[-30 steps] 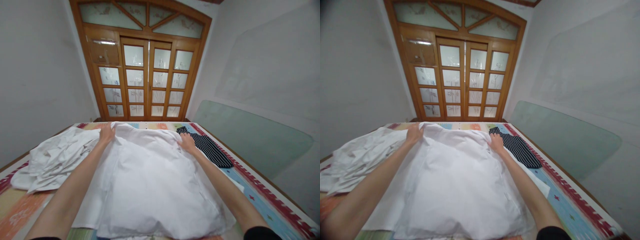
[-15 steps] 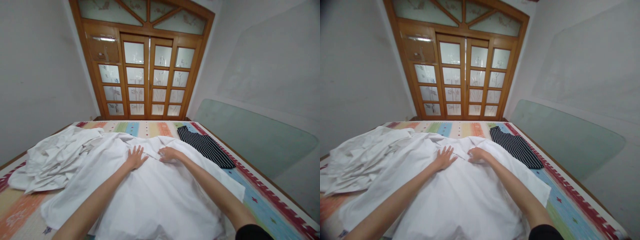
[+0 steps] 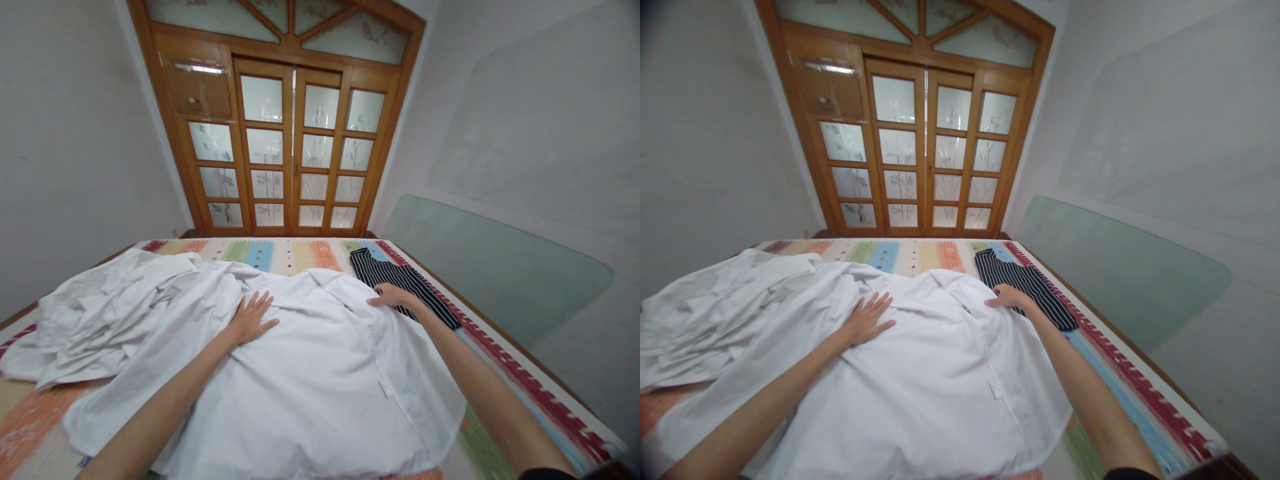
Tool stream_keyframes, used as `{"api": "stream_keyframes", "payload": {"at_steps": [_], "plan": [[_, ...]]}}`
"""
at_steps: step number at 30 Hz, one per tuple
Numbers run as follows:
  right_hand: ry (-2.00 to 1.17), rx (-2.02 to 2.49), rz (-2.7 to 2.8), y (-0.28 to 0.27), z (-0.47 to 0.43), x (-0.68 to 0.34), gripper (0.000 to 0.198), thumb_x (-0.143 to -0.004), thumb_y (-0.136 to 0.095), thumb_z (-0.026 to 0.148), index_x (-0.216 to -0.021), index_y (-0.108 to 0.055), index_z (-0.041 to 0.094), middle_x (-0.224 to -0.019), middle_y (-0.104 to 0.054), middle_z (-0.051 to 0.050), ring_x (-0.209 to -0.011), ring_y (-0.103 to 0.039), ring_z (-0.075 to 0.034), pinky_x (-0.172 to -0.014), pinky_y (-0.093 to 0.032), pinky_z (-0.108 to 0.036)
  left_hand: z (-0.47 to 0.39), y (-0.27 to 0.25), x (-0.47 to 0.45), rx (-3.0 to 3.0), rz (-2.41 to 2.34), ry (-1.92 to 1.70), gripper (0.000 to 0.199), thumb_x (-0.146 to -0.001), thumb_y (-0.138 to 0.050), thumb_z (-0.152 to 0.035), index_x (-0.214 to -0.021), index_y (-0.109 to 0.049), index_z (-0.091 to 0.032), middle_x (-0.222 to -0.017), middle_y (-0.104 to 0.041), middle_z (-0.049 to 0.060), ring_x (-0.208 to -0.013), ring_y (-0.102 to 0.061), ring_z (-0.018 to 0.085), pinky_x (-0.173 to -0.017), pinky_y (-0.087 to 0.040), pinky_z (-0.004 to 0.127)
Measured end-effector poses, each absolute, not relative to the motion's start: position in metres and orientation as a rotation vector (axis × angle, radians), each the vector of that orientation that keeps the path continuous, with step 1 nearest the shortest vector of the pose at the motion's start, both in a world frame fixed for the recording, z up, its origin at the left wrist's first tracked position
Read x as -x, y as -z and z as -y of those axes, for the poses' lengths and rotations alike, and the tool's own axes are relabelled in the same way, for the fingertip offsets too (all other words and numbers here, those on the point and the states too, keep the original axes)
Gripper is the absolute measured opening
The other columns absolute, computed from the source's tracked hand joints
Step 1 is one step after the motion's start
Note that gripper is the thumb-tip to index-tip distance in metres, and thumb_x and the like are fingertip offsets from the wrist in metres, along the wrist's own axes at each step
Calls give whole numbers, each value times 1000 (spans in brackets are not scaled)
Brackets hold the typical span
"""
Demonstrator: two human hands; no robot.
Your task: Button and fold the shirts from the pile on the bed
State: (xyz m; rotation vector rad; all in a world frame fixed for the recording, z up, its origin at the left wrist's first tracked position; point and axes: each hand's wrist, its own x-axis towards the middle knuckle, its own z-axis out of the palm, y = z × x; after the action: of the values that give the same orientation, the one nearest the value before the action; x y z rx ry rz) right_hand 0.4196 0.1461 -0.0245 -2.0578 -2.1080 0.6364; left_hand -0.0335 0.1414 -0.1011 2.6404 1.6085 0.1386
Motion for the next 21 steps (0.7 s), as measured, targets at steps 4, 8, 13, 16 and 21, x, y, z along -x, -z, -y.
{"api": "stream_keyframes", "payload": {"at_steps": [4,8,13,16,21], "plan": [[-982,1845,1886,16,-137,-412,54,-69,-61,71,-78,-64,17,-81,-64,-2,-69,-54,-14,-59,-43,-24,-139,96,33,-2605,-1629,-137,80,-88,-28,-70,-151,-27,-22,-158,-24,10,-147,-11,34,-115,-13,59],[-1098,1962,1465,14,-136,-409,53,-78,-55,69,-83,-62,17,-73,-60,-1,-51,-44,-8,-46,-36,-20,-137,86,28,-2495,-1707,-93,80,-88,-28,-69,-152,-26,-22,-160,-18,12,-146,-16,37,-110,-21,62],[-1168,2078,1569,15,-139,-406,44,-73,-69,58,-77,-66,14,-49,-49,4,-40,-35,-7,-40,-28,-20,-144,60,16,-2480,-2009,-316,59,-94,-31,-50,-142,-43,-18,-154,-34,16,-134,-38,38,-106,-29,58],[-853,2181,1772,11,-139,-404,34,-76,-68,49,-72,-68,15,-51,-55,0,-49,-49,-12,-47,-38,-23,-149,33,20,-2540,-2125,-479,47,-91,-39,-37,-130,-52,-15,-146,-45,17,-129,-41,37,-104,-31,54],[329,2357,1807,-1,-135,-400,19,-82,-58,21,-95,-69,13,-97,-68,-19,-93,-63,-28,-76,-46,-34,-149,-5,64,-2296,-2458,-665,50,-87,-41,-34,-129,-50,-7,-130,-55,23,-121,-46,40,-95,-38,52]]}}
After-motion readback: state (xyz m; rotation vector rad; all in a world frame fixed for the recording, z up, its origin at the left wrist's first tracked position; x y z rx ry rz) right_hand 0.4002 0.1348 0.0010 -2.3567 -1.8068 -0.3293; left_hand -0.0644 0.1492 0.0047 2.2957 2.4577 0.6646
